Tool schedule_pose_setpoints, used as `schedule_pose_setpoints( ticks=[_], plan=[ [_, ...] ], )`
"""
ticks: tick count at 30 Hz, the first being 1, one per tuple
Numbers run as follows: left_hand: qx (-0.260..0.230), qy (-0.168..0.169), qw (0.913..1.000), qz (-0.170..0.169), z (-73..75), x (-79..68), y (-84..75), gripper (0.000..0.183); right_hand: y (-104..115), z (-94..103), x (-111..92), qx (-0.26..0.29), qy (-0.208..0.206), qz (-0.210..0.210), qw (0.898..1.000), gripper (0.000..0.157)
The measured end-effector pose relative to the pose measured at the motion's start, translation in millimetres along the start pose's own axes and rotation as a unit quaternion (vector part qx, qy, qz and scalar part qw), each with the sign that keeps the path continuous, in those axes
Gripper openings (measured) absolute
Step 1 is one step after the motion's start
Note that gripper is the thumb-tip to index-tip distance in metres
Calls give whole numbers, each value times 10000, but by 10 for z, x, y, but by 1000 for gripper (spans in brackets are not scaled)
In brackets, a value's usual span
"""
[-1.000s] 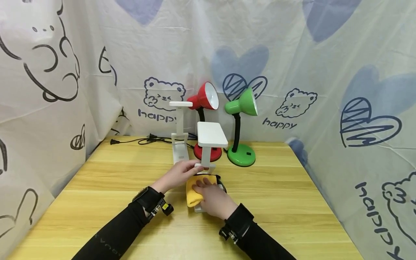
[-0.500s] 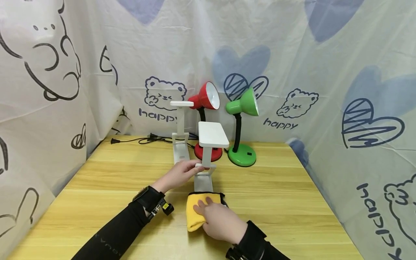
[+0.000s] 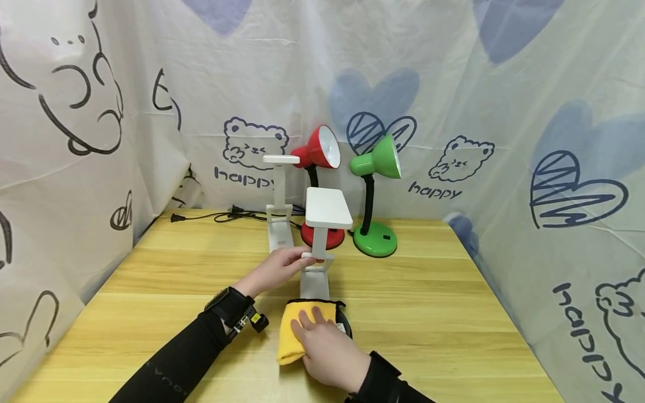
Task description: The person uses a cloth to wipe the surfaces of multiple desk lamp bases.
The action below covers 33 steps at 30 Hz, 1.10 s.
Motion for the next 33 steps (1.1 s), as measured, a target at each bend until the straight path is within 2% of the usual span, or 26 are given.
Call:
schedule_pose_setpoints(
  ticks=[5,9,16,23,33],
  plan=[
    [54,46,9999,-71,9,7,-13,19,-107,-28,157,-37,-80,-13,10000,62],
    [85,38,9999,-145,2,19,-3,21,-271,-73,314,-159,-414,29,9990,64],
    [273,-57,9994,-226,-37,32,-11,20,-580,-129,554,-104,-1006,330,9943,66],
    [244,-149,9995,-98,-38,34,6,29,-757,-160,672,13,-1112,729,9911,80],
    [180,-287,9994,-78,-17,30,19,34,-785,-164,704,36,-1183,759,9901,64]
  ],
)
Point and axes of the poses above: each hand's wrist, its own x-axis towards the middle knuckle, its own z-axis out of the back of the hand, y = z × x, the point moved 1 cm from there along x, towards the middle knuckle, and after that the axes turned 7 degrees about -x, right-handed, at the moved point
